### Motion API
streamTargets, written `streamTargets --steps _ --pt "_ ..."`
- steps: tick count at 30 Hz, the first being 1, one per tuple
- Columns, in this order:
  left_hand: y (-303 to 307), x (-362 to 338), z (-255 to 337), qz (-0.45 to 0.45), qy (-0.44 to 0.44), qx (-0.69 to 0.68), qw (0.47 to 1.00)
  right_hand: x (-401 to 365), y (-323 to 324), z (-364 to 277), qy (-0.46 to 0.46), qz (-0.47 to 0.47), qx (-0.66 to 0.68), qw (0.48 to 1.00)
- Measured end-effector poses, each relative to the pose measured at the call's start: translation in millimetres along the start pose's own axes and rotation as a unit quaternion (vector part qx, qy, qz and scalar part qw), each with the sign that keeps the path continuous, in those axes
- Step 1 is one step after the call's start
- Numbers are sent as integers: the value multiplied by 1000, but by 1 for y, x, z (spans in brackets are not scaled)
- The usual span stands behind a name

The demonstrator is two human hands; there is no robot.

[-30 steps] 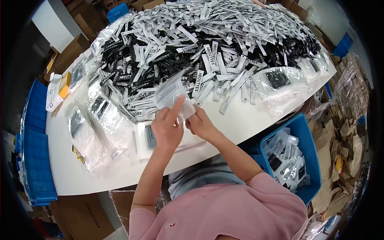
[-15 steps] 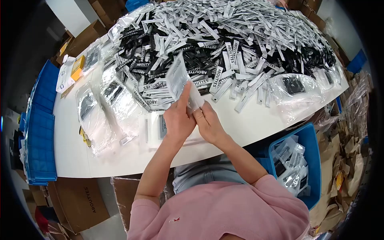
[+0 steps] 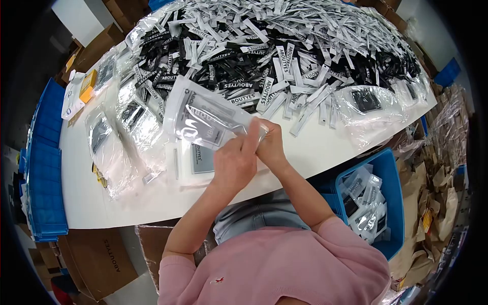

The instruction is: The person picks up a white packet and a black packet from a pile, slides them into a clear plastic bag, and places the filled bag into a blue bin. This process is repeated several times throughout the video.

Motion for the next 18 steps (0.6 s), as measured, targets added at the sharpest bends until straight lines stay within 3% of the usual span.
streamTargets --steps 1,2,4,5,7,9,11,12,14,16,17,18 --pt "0 0 -7 -3 32 25 999 -3 3 -11 77 38 -48 995" --pt "-2 -1 -15 -34 59 34 997 -4 4 -9 77 40 -48 995" --pt "-5 -6 -25 -43 72 41 996 -3 -12 11 -89 -69 94 989" --pt "-9 -10 -29 -54 86 47 994 -3 -11 13 -90 -67 94 989" --pt "-12 -11 -19 -72 100 22 992 -2 -4 3 -4 -29 -8 1000" --pt "-3 -6 -16 -91 115 -3 989 3 -3 16 -6 -47 18 999" --pt "-6 -4 -20 -198 137 -245 939 0 1 15 -12 -65 42 997" --pt "14 10 -21 -126 20 -163 978 -5 -4 6 -27 -114 51 992" --pt "43 42 -11 -104 -114 -10 988 -13 -13 -1 -27 -186 35 982" --pt "48 56 -18 -101 -130 -3 986 -16 -14 -8 -33 -190 -17 981" --pt "25 52 -40 -251 21 -144 957 -18 -15 -9 -40 -193 -69 978" --pt "4 31 -52 -386 169 -275 864 -18 -13 -14 -40 -190 -69 978"
Point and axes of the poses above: each hand's wrist, its own x-axis towards the middle knuckle, its own y-axis out of the back of the hand, z = x × y, the point moved 9 cm from there along x, towards the middle knuckle, and after that the axes turned 11 degrees about -y, right-handed, at the moved point
